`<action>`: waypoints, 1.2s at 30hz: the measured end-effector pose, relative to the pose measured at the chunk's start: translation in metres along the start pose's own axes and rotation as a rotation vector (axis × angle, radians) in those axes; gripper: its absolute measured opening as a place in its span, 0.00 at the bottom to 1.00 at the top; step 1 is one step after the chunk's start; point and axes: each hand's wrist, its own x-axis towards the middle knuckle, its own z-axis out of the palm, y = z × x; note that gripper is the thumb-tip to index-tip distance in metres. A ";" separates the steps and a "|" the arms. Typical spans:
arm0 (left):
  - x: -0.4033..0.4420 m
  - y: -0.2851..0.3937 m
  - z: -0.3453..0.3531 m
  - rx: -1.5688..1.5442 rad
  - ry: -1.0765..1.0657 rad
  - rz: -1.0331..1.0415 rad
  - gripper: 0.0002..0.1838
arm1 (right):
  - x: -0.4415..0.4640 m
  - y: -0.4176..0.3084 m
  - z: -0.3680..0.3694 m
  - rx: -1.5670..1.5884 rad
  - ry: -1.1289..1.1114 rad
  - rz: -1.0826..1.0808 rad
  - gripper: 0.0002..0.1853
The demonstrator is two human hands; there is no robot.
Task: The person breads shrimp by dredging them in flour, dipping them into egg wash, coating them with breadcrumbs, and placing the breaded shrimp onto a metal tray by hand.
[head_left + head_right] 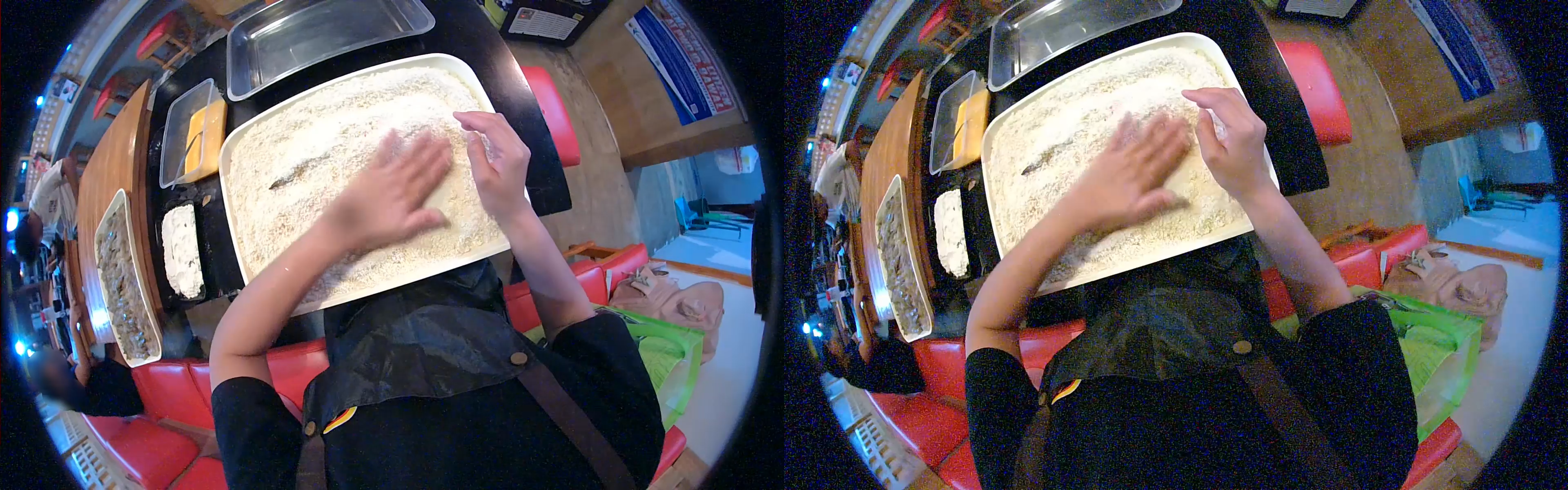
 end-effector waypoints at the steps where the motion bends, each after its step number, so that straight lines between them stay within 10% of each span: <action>1: -0.001 0.009 0.007 -0.057 -0.026 0.033 0.45 | 0.001 0.000 0.000 0.002 -0.003 0.000 0.14; 6: -0.001 0.009 0.013 -0.007 0.024 0.010 0.47 | -0.001 -0.001 0.000 -0.043 -0.030 -0.034 0.14; 18: -0.103 0.018 -0.042 -0.671 0.331 -0.879 0.08 | -0.007 -0.053 0.041 0.169 -0.715 -0.452 0.12; 36: -0.107 0.030 -0.021 -0.221 0.386 -0.538 0.06 | -0.007 -0.056 0.065 0.167 -0.924 -0.350 0.09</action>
